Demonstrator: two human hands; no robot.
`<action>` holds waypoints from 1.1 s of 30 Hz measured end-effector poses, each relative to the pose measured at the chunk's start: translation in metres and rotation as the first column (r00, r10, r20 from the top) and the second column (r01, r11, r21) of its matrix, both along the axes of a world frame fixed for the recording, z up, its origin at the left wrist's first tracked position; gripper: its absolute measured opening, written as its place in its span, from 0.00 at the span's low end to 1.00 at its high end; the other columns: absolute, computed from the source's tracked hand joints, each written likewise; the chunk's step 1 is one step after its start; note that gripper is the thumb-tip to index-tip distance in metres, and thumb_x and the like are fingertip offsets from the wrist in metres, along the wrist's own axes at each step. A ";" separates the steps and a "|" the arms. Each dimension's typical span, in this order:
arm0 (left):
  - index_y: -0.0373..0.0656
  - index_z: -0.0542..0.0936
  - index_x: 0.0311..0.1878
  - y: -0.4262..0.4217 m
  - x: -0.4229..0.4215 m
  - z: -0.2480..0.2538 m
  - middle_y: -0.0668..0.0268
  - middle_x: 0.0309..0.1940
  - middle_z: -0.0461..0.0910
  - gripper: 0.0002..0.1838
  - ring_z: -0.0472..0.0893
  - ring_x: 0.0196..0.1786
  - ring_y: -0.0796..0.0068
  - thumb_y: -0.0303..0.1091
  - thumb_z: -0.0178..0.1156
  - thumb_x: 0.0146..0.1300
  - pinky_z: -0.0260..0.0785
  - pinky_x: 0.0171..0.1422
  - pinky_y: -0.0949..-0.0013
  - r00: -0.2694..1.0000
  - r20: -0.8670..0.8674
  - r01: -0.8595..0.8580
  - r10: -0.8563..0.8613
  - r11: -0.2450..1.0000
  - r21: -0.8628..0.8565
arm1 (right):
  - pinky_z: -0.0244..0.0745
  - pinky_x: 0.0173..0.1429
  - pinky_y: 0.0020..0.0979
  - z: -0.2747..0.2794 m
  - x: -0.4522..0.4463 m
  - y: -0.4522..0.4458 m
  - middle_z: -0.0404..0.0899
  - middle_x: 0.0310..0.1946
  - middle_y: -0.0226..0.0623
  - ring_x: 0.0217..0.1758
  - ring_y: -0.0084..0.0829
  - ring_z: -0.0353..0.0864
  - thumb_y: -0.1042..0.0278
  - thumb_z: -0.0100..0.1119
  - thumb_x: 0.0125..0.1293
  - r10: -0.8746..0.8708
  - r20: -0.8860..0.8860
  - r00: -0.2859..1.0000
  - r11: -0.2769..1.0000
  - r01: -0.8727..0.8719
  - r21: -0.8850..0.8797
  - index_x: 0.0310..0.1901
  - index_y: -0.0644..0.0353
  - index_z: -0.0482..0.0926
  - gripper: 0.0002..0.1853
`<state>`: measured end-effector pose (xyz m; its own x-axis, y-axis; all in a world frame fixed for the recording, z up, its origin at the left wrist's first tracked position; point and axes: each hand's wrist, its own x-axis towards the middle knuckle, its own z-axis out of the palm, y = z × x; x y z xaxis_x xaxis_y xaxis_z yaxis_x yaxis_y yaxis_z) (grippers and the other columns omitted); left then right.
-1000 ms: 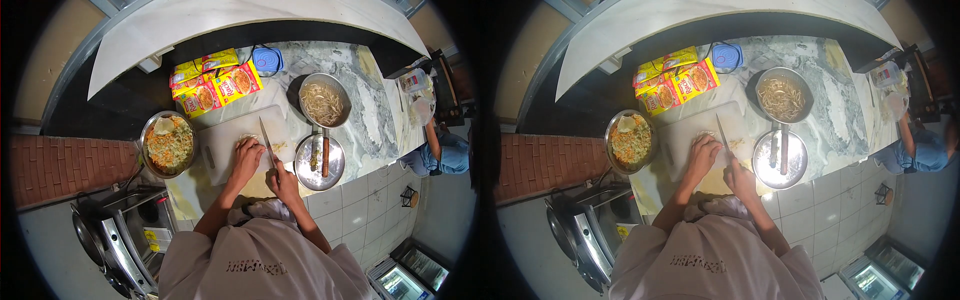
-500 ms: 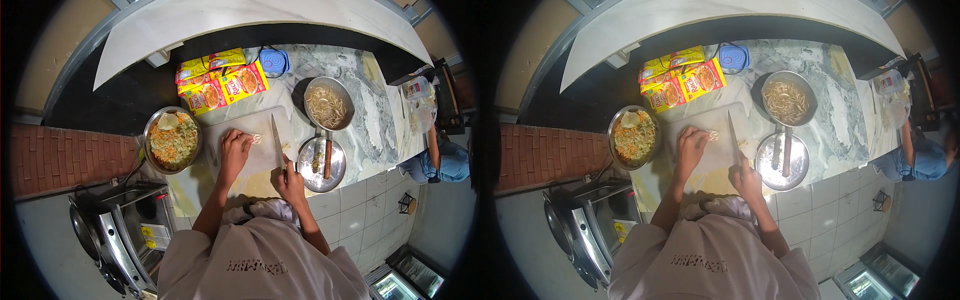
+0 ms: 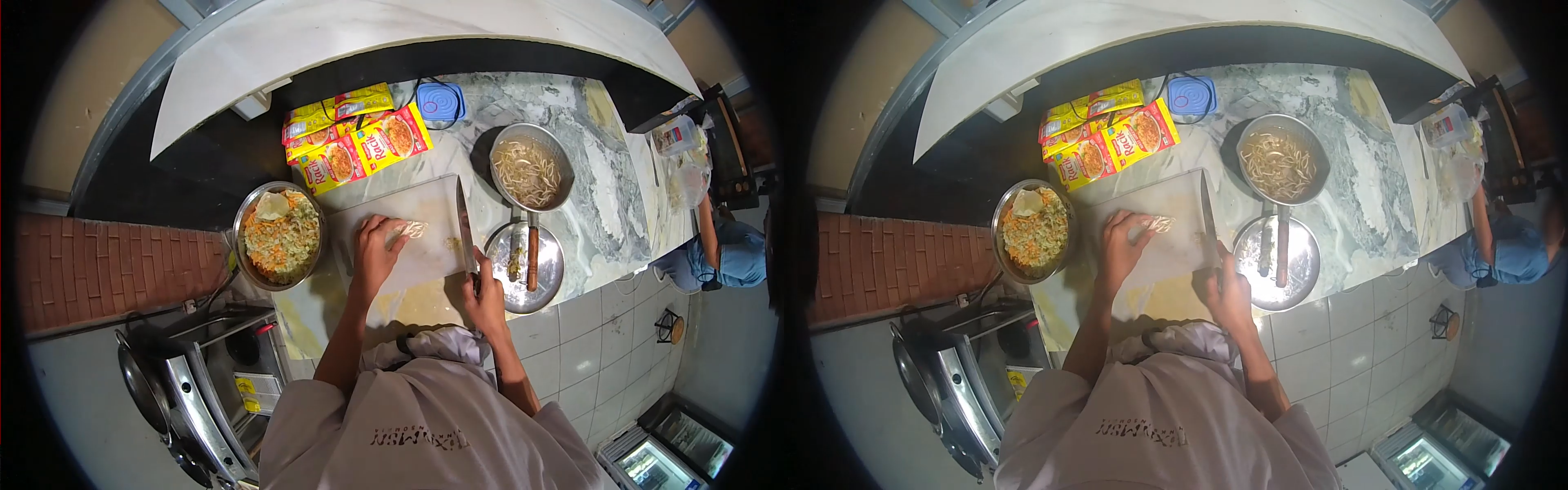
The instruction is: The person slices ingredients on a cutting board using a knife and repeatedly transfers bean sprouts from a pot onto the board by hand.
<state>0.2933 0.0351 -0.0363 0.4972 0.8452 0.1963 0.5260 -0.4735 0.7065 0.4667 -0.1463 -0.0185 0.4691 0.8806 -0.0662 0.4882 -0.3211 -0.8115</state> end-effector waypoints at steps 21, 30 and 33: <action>0.46 0.84 0.50 0.025 0.054 0.027 0.64 0.46 0.84 0.14 0.80 0.56 0.60 0.32 0.71 0.61 0.65 0.65 0.58 0.978 0.082 0.190 -0.189 0.982 0.006 | 0.75 0.35 0.29 0.010 0.027 -0.006 0.82 0.54 0.49 0.32 0.24 0.82 0.79 0.52 0.71 -0.148 -0.124 0.981 0.980 0.162 0.113 0.72 0.63 0.64 0.27; 0.46 0.86 0.49 0.063 0.191 0.055 0.63 0.43 0.85 0.12 0.82 0.51 0.58 0.32 0.68 0.62 0.69 0.57 0.56 0.867 -0.015 0.497 -0.498 0.863 0.091 | 0.76 0.43 0.28 0.042 0.068 -0.011 0.85 0.35 0.41 0.34 0.27 0.83 0.80 0.49 0.71 -0.462 -0.246 0.852 0.854 0.502 0.134 0.73 0.67 0.59 0.29; 0.47 0.86 0.48 0.074 0.226 0.040 0.63 0.46 0.86 0.13 0.81 0.54 0.57 0.30 0.69 0.60 0.68 0.59 0.53 0.844 -0.074 0.536 -0.531 0.832 0.141 | 0.70 0.36 0.23 0.031 0.081 -0.014 0.84 0.33 0.38 0.32 0.22 0.80 0.79 0.50 0.73 -0.495 -0.247 0.833 0.840 0.531 0.111 0.73 0.64 0.59 0.28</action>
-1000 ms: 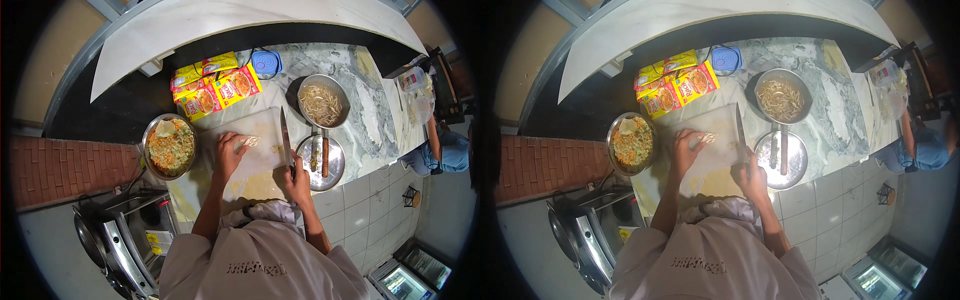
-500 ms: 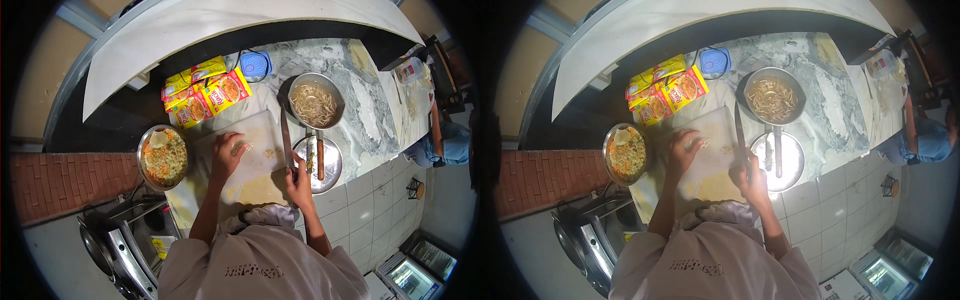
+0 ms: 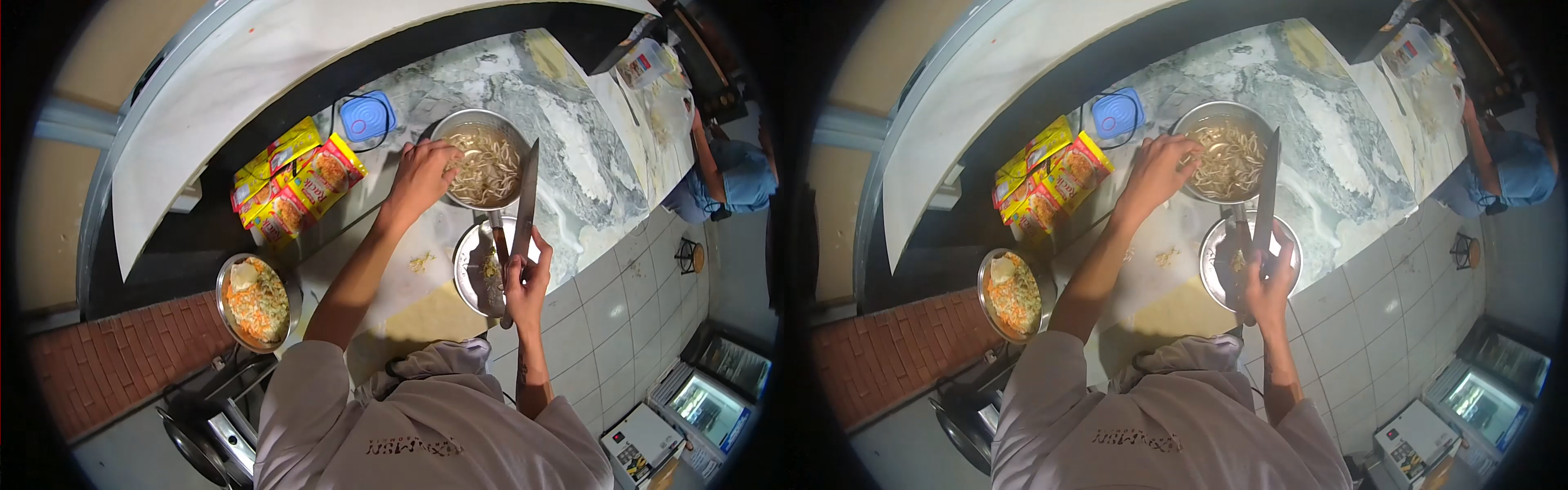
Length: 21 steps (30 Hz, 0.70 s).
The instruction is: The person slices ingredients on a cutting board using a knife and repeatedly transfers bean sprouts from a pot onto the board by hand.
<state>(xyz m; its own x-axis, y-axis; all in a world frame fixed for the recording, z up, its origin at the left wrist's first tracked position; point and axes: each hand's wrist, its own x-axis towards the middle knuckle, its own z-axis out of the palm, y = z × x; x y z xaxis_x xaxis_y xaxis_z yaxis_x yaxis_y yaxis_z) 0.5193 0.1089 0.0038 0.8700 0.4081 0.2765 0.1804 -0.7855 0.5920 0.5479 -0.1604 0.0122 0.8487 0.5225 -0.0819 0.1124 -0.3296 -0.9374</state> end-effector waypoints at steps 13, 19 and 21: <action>0.45 0.87 0.47 0.003 0.057 -0.010 0.63 0.47 0.86 0.14 0.79 0.57 0.56 0.35 0.72 0.57 0.65 0.61 0.51 0.965 -0.193 0.198 -0.176 0.975 0.104 | 0.79 0.47 0.31 -0.003 0.009 -0.001 0.87 0.42 0.50 0.40 0.34 0.89 0.83 0.49 0.69 0.013 -0.021 1.000 1.000 -0.013 -0.017 0.74 0.66 0.59 0.31; 0.43 0.87 0.42 -0.013 0.065 -0.027 0.62 0.45 0.85 0.11 0.79 0.55 0.56 0.33 0.71 0.56 0.63 0.62 0.52 0.976 -0.156 0.186 -0.152 0.953 0.239 | 0.79 0.44 0.30 -0.007 0.010 0.000 0.87 0.38 0.49 0.37 0.33 0.88 0.82 0.50 0.70 0.027 0.030 0.999 1.000 -0.027 0.001 0.74 0.65 0.59 0.31; 0.43 0.87 0.40 -0.015 0.067 -0.026 0.62 0.45 0.85 0.09 0.79 0.55 0.56 0.32 0.70 0.56 0.63 0.62 0.53 0.980 -0.140 0.178 -0.142 0.941 0.287 | 0.79 0.44 0.32 -0.006 0.010 0.000 0.87 0.39 0.50 0.38 0.33 0.88 0.82 0.50 0.69 0.021 0.009 1.000 1.000 -0.021 0.003 0.74 0.65 0.59 0.31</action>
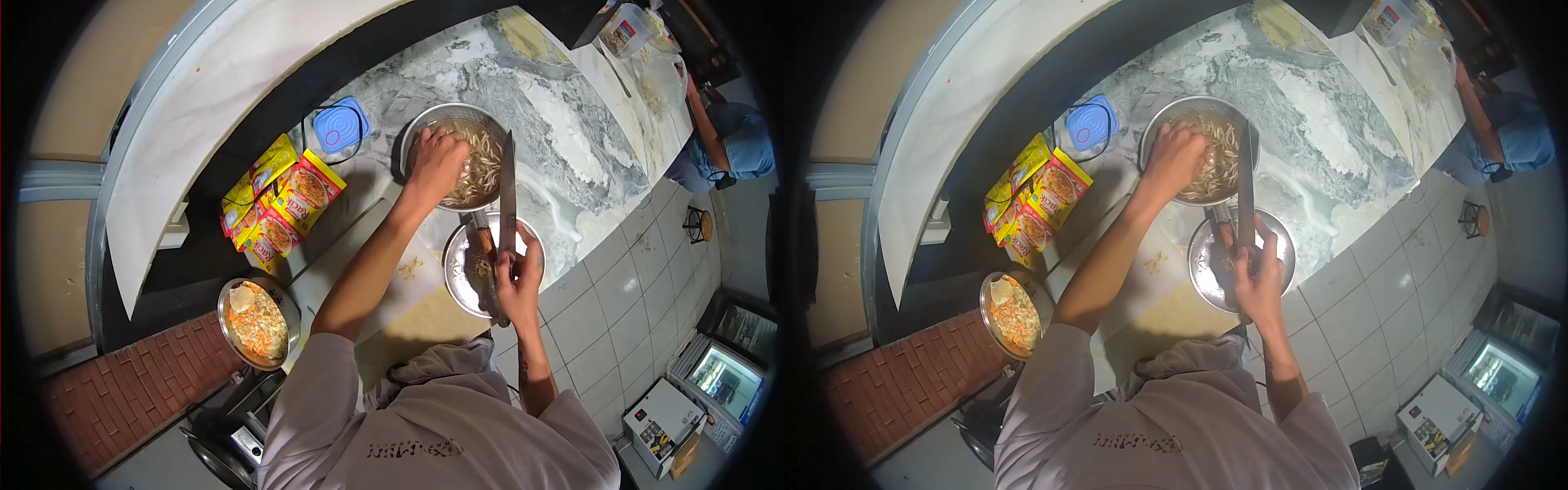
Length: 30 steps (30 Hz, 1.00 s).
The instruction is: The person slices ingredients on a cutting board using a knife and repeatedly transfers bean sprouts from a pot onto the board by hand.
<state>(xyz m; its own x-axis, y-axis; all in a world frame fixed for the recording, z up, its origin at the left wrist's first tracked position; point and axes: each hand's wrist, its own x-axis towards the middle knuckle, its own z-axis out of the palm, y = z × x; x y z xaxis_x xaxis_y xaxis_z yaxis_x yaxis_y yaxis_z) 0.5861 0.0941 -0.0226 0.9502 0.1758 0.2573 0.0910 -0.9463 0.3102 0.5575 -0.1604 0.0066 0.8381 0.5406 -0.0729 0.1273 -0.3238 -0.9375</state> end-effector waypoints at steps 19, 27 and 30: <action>0.45 0.87 0.41 0.007 -0.014 0.024 0.64 0.36 0.88 0.06 0.84 0.43 0.60 0.32 0.69 0.62 0.67 0.56 0.56 0.969 0.231 -0.001 0.084 0.942 -0.336 | 0.81 0.49 0.33 0.009 0.000 0.000 0.87 0.45 0.53 0.43 0.37 0.90 0.82 0.50 0.70 0.022 -0.062 0.998 0.998 -0.025 -0.062 0.73 0.67 0.60 0.29; 0.44 0.88 0.41 0.006 -0.027 0.038 0.64 0.36 0.88 0.06 0.83 0.37 0.65 0.33 0.70 0.62 0.74 0.47 0.63 0.982 0.061 -0.111 0.178 0.812 -0.573 | 0.71 0.34 0.23 -0.002 -0.004 0.001 0.81 0.39 0.36 0.29 0.18 0.78 0.82 0.50 0.73 -0.006 0.097 0.995 1.000 0.003 0.030 0.71 0.63 0.63 0.26; 0.40 0.86 0.38 0.002 -0.028 0.046 0.57 0.36 0.87 0.05 0.85 0.41 0.55 0.26 0.69 0.58 0.75 0.46 0.59 0.917 0.316 -0.078 0.243 0.886 -0.456 | 0.72 0.34 0.23 -0.003 -0.005 0.003 0.81 0.47 0.39 0.29 0.18 0.78 0.82 0.50 0.72 -0.011 0.133 0.991 0.995 -0.002 0.096 0.71 0.64 0.63 0.26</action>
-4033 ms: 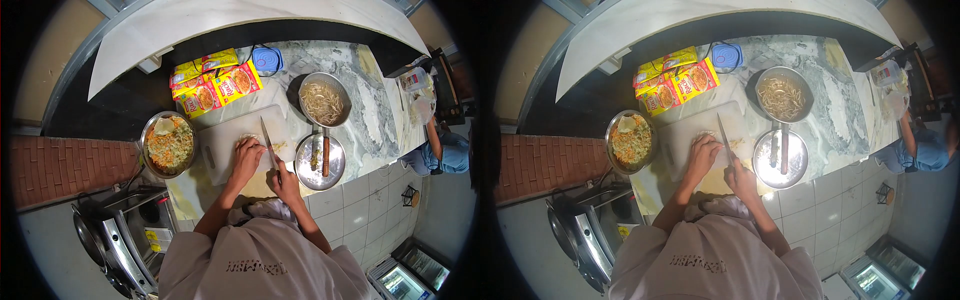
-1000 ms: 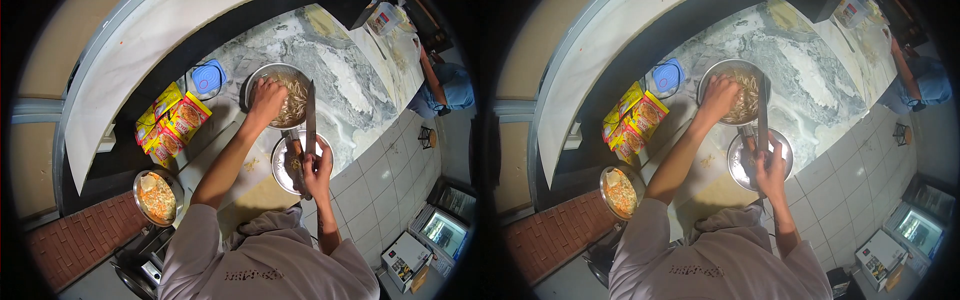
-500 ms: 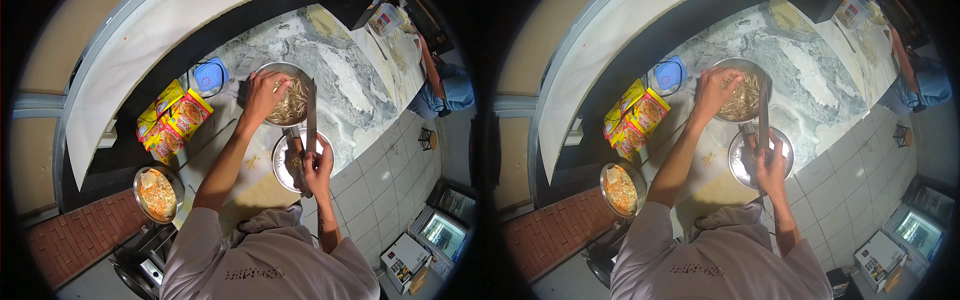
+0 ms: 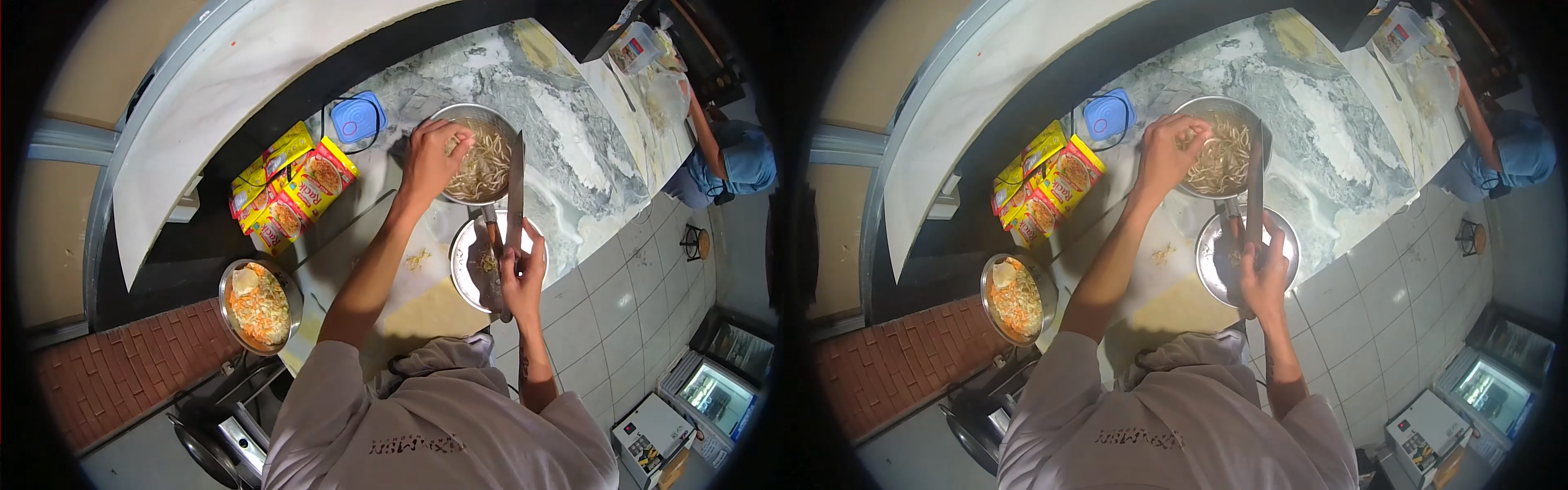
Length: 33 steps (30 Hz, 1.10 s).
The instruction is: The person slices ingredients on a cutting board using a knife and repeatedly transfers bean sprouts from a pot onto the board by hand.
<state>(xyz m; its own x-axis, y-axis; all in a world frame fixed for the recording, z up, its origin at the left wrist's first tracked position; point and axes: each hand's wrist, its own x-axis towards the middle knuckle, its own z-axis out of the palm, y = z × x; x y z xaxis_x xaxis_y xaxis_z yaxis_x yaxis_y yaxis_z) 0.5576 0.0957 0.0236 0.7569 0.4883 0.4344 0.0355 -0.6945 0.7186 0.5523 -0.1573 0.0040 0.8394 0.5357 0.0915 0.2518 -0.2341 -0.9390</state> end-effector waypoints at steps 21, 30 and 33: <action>0.44 0.85 0.36 -0.054 -0.172 -0.020 0.64 0.35 0.87 0.06 0.84 0.41 0.57 0.29 0.73 0.55 0.72 0.49 0.60 0.931 -0.257 -0.292 0.260 0.951 -0.097 | 0.64 0.29 0.22 -0.012 -0.055 0.002 0.78 0.25 0.28 0.25 0.15 0.71 0.80 0.52 0.71 0.267 -0.009 0.964 0.952 -0.265 -0.154 0.73 0.60 0.64 0.29; 0.47 0.87 0.35 -0.095 -0.228 -0.057 0.65 0.34 0.85 0.04 0.81 0.43 0.59 0.32 0.71 0.56 0.69 0.52 0.57 0.848 -0.375 -0.366 0.375 0.925 0.100 | 0.72 0.29 0.40 -0.040 -0.096 0.005 0.75 0.19 0.48 0.19 0.46 0.77 0.78 0.55 0.66 0.569 0.022 0.822 0.792 -0.540 -0.283 0.73 0.56 0.66 0.32; 0.47 0.89 0.35 -0.101 -0.229 -0.060 0.65 0.35 0.85 0.05 0.82 0.44 0.58 0.32 0.72 0.55 0.68 0.51 0.57 0.820 -0.401 -0.402 0.409 0.910 0.104 | 0.73 0.30 0.44 -0.043 -0.098 0.005 0.77 0.20 0.49 0.20 0.50 0.78 0.77 0.55 0.66 0.584 0.001 0.812 0.769 -0.553 -0.321 0.73 0.55 0.66 0.32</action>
<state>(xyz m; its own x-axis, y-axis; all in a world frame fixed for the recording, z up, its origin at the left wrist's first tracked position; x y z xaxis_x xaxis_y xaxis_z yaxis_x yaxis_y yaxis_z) 0.3285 -0.0056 -0.0362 0.6011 0.7864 0.1424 0.6014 -0.5624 0.5674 0.4541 -0.1526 -0.0389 0.3683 0.9259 -0.0843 0.5107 -0.2772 -0.8138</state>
